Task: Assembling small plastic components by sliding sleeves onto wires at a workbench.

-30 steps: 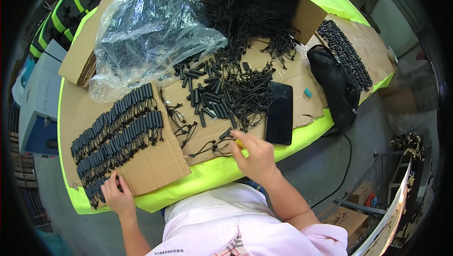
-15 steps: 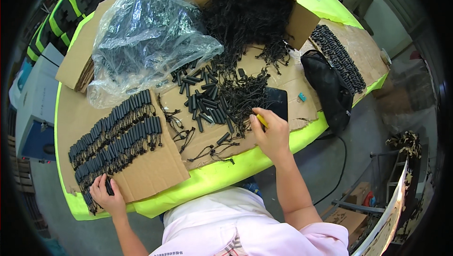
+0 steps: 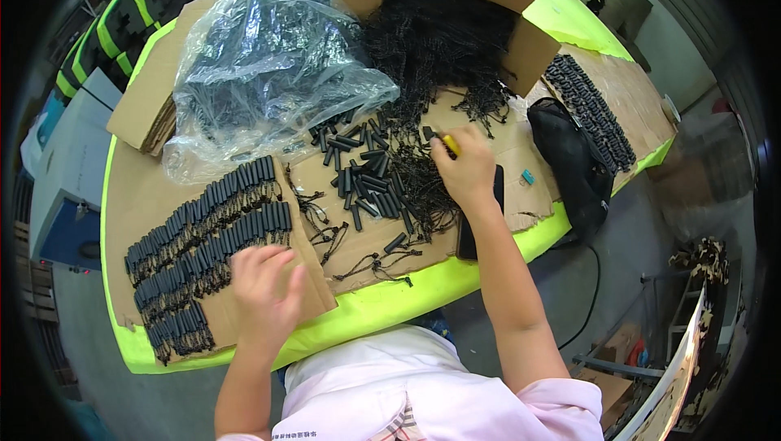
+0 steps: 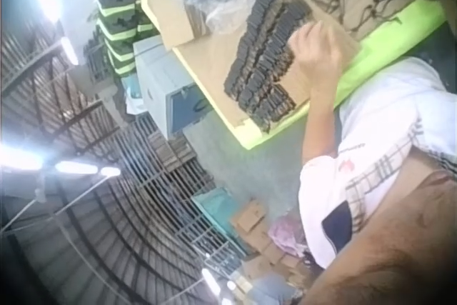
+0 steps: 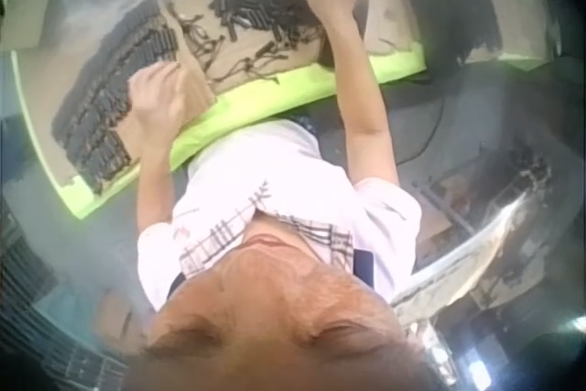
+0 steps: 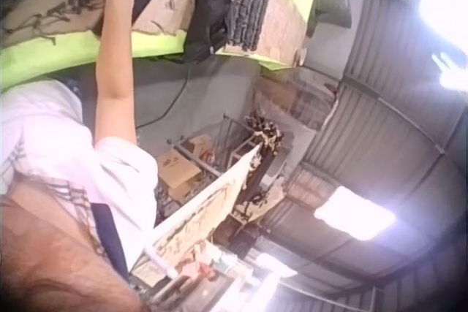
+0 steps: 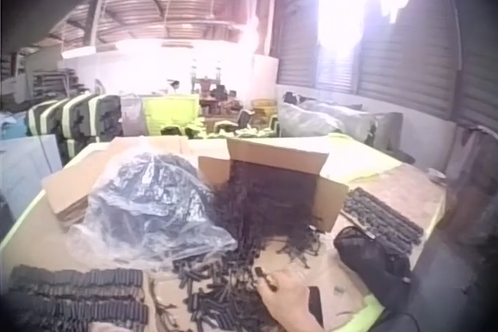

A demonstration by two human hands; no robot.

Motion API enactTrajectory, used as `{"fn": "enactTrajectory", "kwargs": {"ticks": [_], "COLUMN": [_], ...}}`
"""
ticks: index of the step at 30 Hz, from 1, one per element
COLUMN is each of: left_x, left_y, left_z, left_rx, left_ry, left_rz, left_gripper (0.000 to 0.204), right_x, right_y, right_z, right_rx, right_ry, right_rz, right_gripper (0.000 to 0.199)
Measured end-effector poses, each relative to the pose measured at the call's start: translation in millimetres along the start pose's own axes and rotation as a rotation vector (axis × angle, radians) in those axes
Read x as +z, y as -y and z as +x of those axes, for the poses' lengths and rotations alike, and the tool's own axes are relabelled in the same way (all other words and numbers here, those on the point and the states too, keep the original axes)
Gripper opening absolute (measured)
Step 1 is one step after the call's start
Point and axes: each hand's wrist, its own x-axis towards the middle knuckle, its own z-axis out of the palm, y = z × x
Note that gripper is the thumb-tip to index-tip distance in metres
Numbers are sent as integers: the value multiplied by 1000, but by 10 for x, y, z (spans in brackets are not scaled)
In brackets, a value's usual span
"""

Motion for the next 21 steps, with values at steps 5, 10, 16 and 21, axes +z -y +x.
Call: {"fn": "enactTrajectory", "kwargs": {"ticks": [5,10,16,21], "left_x": [681,963,827,532], "left_y": [-134,-140,-234,-553], "left_z": [459,573,525,299], "left_rx": [-18,-132,-268,-775], "left_ry": [160,389,396,284], "left_rz": [-123,146,-289,-1517], "left_gripper": [12,21,31,22], "right_x": [-303,-578,-429,-424], "right_y": [161,275,421,675], "right_z": [-136,-494,-1046,-1206], "right_rx": [225,504,303,-153], "right_ry": [-269,-32,190,65], "right_rz": [910,1265,1103,775], "right_gripper": [11,7,12,15]}}
